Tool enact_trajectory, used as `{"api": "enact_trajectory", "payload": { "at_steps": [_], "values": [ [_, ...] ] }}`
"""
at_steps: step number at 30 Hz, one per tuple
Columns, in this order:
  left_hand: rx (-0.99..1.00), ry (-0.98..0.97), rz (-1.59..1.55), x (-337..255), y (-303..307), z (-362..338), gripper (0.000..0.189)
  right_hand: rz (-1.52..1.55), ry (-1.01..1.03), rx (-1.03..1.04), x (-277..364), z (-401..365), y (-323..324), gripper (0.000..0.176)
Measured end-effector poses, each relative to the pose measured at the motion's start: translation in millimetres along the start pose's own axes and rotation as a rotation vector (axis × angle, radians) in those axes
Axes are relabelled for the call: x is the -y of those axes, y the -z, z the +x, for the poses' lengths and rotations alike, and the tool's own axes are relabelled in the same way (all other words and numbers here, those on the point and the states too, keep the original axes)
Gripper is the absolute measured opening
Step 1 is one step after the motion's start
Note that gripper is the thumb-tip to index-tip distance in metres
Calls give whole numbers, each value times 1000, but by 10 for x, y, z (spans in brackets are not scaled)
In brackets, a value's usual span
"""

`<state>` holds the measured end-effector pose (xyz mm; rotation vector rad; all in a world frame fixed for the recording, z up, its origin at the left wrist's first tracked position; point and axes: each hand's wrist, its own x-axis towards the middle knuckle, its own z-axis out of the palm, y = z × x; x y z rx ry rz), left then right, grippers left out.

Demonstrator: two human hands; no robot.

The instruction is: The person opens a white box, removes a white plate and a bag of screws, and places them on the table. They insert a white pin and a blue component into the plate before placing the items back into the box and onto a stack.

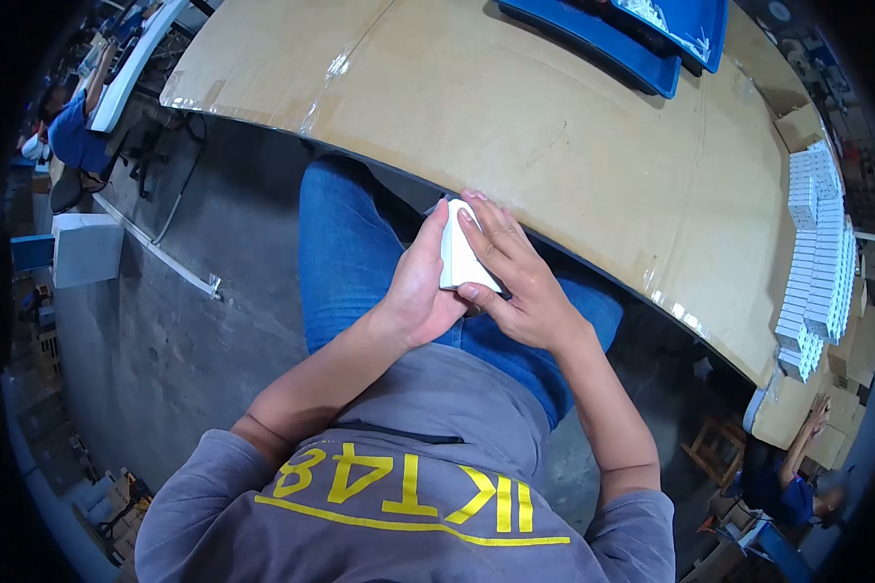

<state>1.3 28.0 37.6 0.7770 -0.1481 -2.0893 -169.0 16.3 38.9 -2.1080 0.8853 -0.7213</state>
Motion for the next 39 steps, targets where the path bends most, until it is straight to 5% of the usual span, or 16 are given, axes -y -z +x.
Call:
{"api": "enact_trajectory", "payload": {
  "at_steps": [11,16,20,23,27,34,39],
  "values": [
    [121,-40,262,-109,-209,-163,46,-13,68,-108,-4,-109,18,69],
    [194,-95,400,-90,-107,-54,53,-30,95,-340,-52,-144,-58,54],
    [229,-253,532,-210,-273,-94,59,377,-62,-766,133,-12,-56,62],
    [197,-310,632,-219,-282,-124,52,779,-265,-741,177,-59,14,66],
    [232,-300,765,-243,-247,-171,44,945,-336,-592,-37,-296,40,58],
    [327,-460,839,-227,-217,-147,42,958,-300,-536,-31,-285,141,50],
    [270,-384,651,-276,-198,-151,44,1002,-281,-648,162,-132,132,45]
  ]
}}
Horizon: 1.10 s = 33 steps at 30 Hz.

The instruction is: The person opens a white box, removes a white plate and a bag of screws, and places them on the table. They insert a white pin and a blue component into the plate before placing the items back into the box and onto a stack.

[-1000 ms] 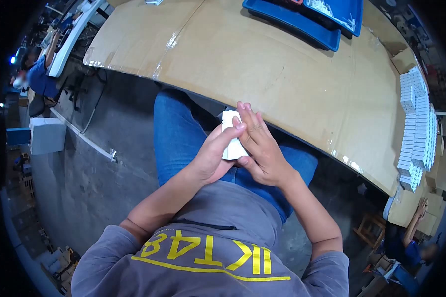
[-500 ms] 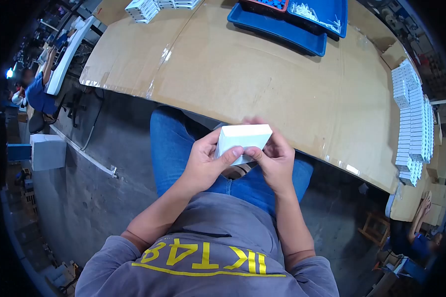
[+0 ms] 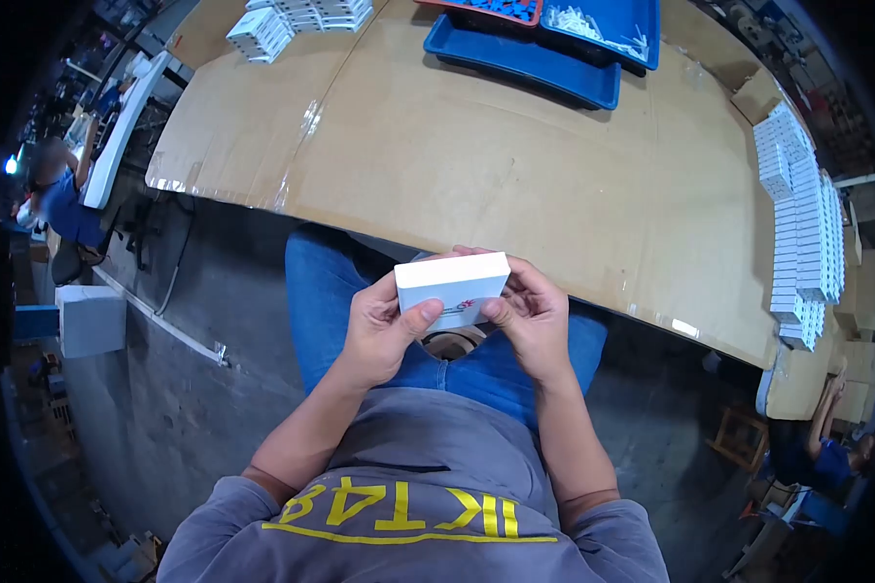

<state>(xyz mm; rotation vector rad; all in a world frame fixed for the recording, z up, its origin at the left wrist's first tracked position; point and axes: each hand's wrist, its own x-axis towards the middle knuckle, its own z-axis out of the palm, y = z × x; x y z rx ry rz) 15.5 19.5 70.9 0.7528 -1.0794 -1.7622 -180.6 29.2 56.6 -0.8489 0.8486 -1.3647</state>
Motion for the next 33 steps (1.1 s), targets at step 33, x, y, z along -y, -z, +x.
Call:
{"api": "enact_trajectory", "payload": {
  "at_steps": [33],
  "values": [
    [55,-76,74,-9,181,91,54,4,22,4,-124,-77,-114,39]
  ]
}}
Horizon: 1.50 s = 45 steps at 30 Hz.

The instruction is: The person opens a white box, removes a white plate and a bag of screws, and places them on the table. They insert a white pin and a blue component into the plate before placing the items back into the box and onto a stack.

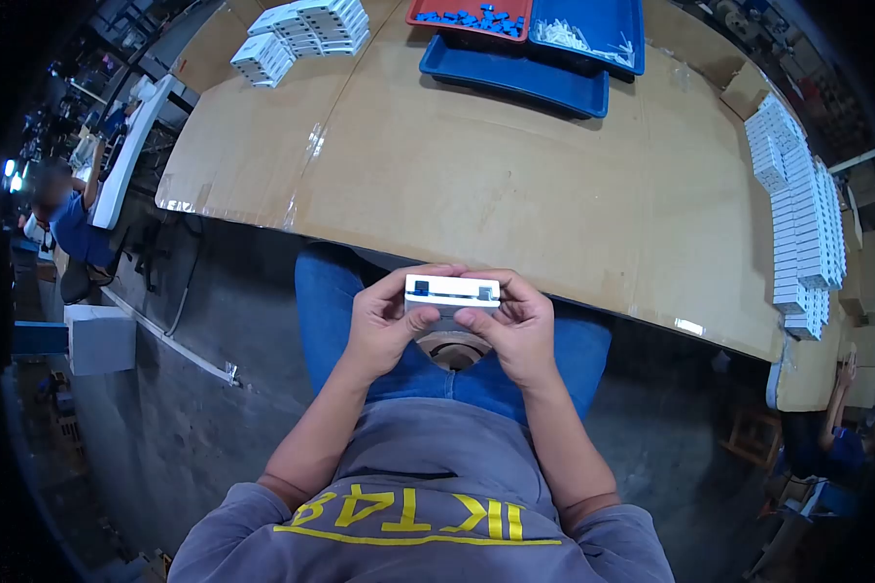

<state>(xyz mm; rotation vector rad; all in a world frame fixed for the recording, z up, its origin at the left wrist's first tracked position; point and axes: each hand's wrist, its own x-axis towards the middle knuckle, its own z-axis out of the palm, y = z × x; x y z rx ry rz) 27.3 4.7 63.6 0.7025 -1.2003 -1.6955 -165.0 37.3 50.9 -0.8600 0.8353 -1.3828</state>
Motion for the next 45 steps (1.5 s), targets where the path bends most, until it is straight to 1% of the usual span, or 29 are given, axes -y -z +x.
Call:
{"api": "enact_trajectory", "payload": {
  "at_steps": [1,3,4,7,10,13,16,25,26,28,29,30,32,34,35,37,38,41,42,45],
  "values": [
    [-29,-13,-52,-13,-24,-2,52,-19,5,14,2,-13,28,40],
    [-7,-20,11,-42,-21,-22,49,-56,13,44,14,-41,98,41],
    [4,-25,43,-57,-13,-31,48,-139,20,63,70,-57,106,41],
    [28,-90,91,-71,-13,-46,41,-206,119,125,88,-59,127,40],
    [35,-116,123,-67,-20,-62,37,-209,156,155,116,-52,137,39],
    [39,-131,149,-34,-1,-55,38,-229,183,159,132,-47,136,38],
    [33,-140,85,-19,-27,-49,38,-257,190,156,143,-31,137,38],
    [58,-115,85,-52,2,-43,41,-270,213,160,125,-5,136,36],
    [21,-105,59,-67,-32,-40,42,-272,223,161,113,-1,141,37],
    [-53,-92,9,-90,-113,-29,43,-167,166,76,85,-28,140,39],
    [-71,-41,31,-21,-62,-44,45,-116,139,34,83,-28,133,40],
    [-87,9,52,114,40,-65,46,-152,153,48,130,-1,93,41],
    [-100,92,113,170,103,-65,45,-407,144,38,152,45,53,43],
    [-41,87,341,154,155,-42,42,-681,116,66,168,82,66,43],
    [-13,84,455,150,179,-42,40,-669,134,102,158,71,90,42],
    [20,-11,462,73,169,-65,37,-641,167,175,122,46,115,39],
    [36,-56,464,22,149,-83,36,-591,175,157,125,18,94,34],
    [56,-111,480,-129,88,-96,35,-587,204,175,233,-28,32,34],
    [58,-104,498,-184,67,-98,37,-555,244,170,250,-17,-5,33],
    [73,-104,528,-213,59,-92,37,-585,249,152,251,-31,15,33]
  ]
}}
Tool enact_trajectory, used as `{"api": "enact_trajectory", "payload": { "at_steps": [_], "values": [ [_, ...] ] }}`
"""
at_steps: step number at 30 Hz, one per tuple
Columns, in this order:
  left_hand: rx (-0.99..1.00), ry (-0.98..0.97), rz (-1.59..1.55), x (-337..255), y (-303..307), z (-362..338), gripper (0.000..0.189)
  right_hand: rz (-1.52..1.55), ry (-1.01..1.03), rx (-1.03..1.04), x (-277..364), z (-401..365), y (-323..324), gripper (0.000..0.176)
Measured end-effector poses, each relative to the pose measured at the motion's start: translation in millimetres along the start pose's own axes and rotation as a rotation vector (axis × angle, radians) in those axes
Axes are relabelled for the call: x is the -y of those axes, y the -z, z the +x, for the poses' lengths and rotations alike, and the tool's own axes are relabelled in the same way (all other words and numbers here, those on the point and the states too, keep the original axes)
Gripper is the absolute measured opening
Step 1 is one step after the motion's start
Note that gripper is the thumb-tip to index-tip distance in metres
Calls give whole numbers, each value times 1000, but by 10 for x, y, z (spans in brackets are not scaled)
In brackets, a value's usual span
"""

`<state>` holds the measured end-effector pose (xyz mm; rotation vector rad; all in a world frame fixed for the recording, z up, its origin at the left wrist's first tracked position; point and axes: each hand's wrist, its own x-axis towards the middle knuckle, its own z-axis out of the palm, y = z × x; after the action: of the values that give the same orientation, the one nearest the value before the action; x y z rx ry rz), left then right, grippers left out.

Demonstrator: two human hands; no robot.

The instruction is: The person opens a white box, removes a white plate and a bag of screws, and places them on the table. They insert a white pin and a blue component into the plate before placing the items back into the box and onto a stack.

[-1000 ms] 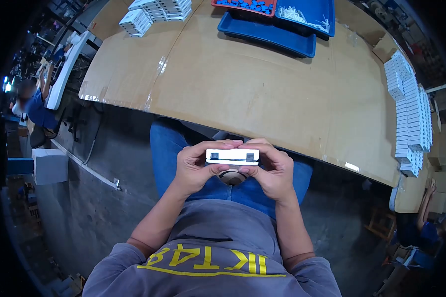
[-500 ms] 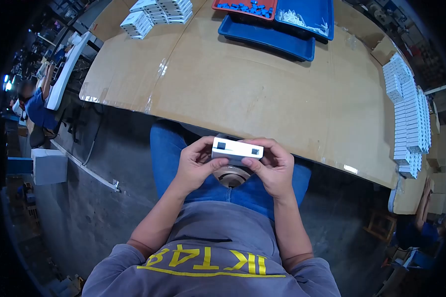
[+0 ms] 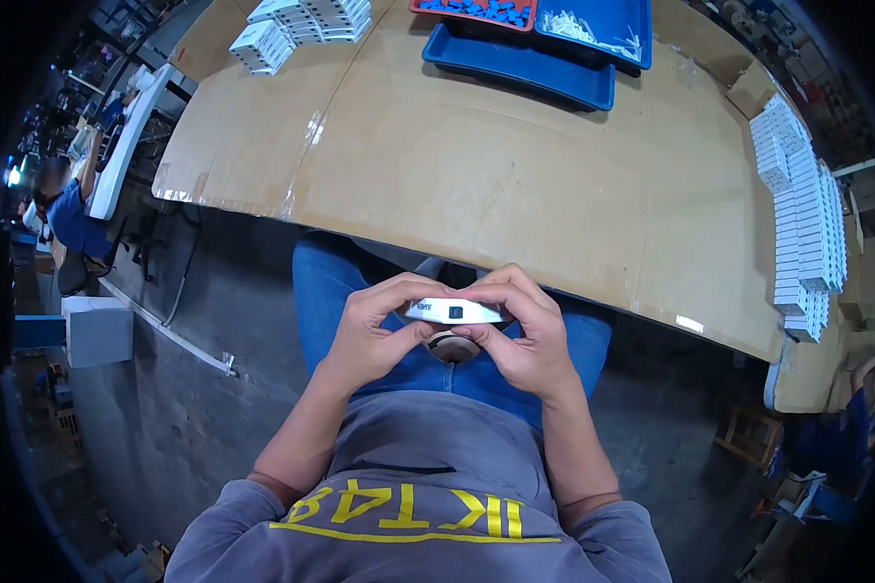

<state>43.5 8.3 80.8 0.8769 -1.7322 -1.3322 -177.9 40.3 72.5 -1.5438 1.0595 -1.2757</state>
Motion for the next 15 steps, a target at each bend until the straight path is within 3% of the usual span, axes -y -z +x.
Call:
{"api": "enact_trajectory", "payload": {
  "at_steps": [6,11,15],
  "values": [
    [-62,107,43,106,-68,8,33,-88,-97,-31,-100,11,-23,29],
    [-125,222,-392,181,-78,-24,36,190,-33,-125,-113,1,-112,36],
    [-92,95,-141,248,-22,-51,32,183,-62,-51,-174,-68,-30,39]
  ]
}}
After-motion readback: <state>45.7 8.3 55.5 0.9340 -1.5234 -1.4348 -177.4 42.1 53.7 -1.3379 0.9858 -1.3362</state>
